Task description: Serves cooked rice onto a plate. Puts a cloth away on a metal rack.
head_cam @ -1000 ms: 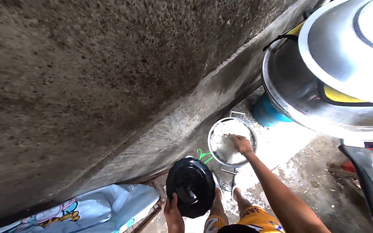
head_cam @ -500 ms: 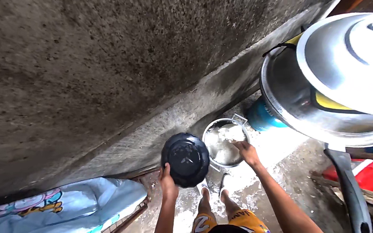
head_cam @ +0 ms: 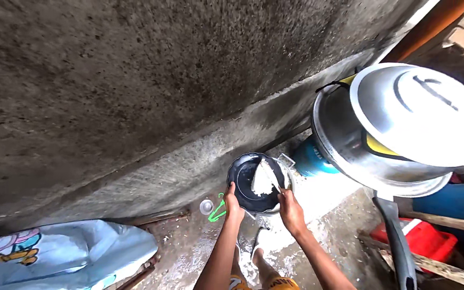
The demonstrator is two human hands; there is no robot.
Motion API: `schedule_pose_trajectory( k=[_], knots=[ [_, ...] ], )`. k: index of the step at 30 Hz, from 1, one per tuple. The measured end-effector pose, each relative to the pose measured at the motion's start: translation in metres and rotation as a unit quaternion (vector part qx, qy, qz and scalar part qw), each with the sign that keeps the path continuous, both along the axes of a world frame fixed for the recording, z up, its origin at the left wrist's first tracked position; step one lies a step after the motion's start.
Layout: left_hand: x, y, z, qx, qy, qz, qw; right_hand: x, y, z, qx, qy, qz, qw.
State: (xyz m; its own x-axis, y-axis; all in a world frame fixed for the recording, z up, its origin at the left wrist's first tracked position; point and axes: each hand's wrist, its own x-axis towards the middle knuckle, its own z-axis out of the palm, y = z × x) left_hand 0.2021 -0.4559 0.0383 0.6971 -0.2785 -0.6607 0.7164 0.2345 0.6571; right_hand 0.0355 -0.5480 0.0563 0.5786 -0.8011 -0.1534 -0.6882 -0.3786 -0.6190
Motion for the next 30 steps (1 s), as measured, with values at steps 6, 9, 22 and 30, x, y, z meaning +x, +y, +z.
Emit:
schedule_pose_trajectory(
  k=[6,9,22,30],
  knots=[
    [0.003,0.018,0.001,-0.046,0.061,0.035,0.996,-0.012,-0.002,0.003,0.112,-0.193,-0.04,0.974],
    [0.011,0.033,-0.004,-0.064,0.054,0.057,0.995,-0.011,-0.004,0.014,0.203,-0.295,-0.076,0.931],
    [0.03,0.171,0.021,0.021,-0.049,0.124,0.991,-0.022,-0.04,-0.073,0.117,0.132,-0.096,0.98],
    [0.011,0.193,0.013,0.049,-0.024,0.128,0.99,0.002,-0.107,-0.054,0.073,0.246,0.001,0.967]
  ],
)
